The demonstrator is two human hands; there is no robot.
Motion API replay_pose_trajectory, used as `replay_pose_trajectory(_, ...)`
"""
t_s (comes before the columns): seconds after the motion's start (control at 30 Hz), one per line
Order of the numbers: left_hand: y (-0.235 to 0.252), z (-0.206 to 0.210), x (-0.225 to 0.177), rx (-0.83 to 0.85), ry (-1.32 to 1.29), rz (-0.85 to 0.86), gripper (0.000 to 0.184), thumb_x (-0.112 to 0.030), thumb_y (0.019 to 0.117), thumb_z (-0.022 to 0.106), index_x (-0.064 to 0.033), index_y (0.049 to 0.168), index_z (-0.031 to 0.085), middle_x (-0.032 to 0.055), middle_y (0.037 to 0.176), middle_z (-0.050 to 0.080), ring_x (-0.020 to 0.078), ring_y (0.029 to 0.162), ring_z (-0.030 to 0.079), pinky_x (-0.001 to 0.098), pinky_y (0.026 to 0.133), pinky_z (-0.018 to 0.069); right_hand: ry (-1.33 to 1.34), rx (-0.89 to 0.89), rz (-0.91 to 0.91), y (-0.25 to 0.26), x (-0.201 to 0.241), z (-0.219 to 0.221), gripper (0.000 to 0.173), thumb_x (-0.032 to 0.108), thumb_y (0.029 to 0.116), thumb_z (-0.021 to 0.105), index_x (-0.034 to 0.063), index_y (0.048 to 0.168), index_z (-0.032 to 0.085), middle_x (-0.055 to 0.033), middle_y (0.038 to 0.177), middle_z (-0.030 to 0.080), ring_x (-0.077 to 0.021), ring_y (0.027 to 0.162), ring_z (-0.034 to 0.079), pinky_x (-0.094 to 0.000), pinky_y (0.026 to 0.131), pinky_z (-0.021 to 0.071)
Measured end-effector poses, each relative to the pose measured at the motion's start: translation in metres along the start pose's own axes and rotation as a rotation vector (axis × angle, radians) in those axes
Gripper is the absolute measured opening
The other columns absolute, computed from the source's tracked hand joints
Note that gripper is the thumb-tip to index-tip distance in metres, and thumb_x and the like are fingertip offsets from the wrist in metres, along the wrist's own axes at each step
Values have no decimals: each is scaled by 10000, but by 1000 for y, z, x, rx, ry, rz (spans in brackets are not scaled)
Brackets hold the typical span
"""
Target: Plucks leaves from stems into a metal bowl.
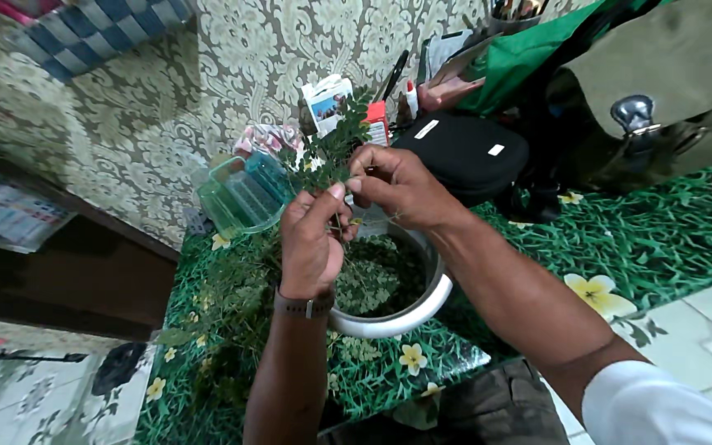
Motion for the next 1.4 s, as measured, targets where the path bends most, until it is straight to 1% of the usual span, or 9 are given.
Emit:
replay_pose_trajectory(0.13,3,-7,-7,27,49,56,175,-171,1015,565,-172,841,587,-31,724,575,57,578,551,200,522,500,38,74,26,3,-5,-8,71,127,976,584,102,912,600,28,848,594,-37,657,543,-217,587,491)
replay_pose_trajectory(0.27,4,-13,-12,38,115,69,134,-117,980,603,-150,850,599,-21,691,574,63,559,548,208,520,496,86,140,84,3,-5,-18,149,176,1014,533,83,1112,595,27,924,639,-53,752,604,-255,692,546)
replay_pose_trajectory(0.4,3,-13,-13,40,172,69,118,-89,954,637,-143,849,628,-24,692,587,54,563,552,198,520,498,228,69,96,4,-3,-20,249,247,1077,382,146,1017,601,50,883,664,-46,726,627,-245,677,559)
replay_pose_trajectory(0.6,2,-12,-11,123,190,58,64,-58,927,647,-109,898,673,-15,674,596,47,537,531,196,506,474,263,97,159,-2,-12,-17,175,155,1003,493,115,1096,635,31,894,689,-47,709,641,-210,634,564)
replay_pose_trajectory(0.77,3,-13,-11,151,197,64,63,-44,901,677,-107,902,681,-14,687,621,42,540,540,195,511,484,194,190,139,-1,-7,-16,56,136,954,632,107,983,670,69,836,680,-21,718,629,-230,673,564)
replay_pose_trajectory(0.93,3,-11,-10,166,198,46,47,-58,907,683,-103,915,691,-5,705,633,44,546,544,195,516,488,181,122,103,2,-9,-18,132,4,936,576,92,1020,629,47,857,664,-37,702,609,-230,633,547)
replay_pose_trajectory(1.23,3,-9,-3,202,188,18,35,-74,902,704,-89,933,710,-4,721,647,40,557,553,197,519,493,88,126,75,-1,-4,-11,94,54,917,646,106,994,634,53,863,633,-8,727,586,-181,643,518)
replay_pose_trajectory(1.33,5,-10,-3,178,156,5,31,-86,925,667,-103,911,688,-12,693,619,39,542,542,190,507,482,101,138,59,0,-4,-14,110,54,939,652,84,1045,658,65,922,682,-3,825,641,-208,756,570)
replay_pose_trajectory(1.4,5,-10,-4,165,139,11,67,-98,944,647,-122,882,656,-23,683,598,40,543,544,188,510,483,80,109,81,0,-2,-16,66,33,936,631,79,971,663,85,823,678,25,715,619,-179,673,552)
Point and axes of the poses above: each hand's wrist, its own y-axis towards the middle knuckle, its own z-axis out of the palm, x = y × z, the point moved 6 cm from there along y, towards the middle knuckle
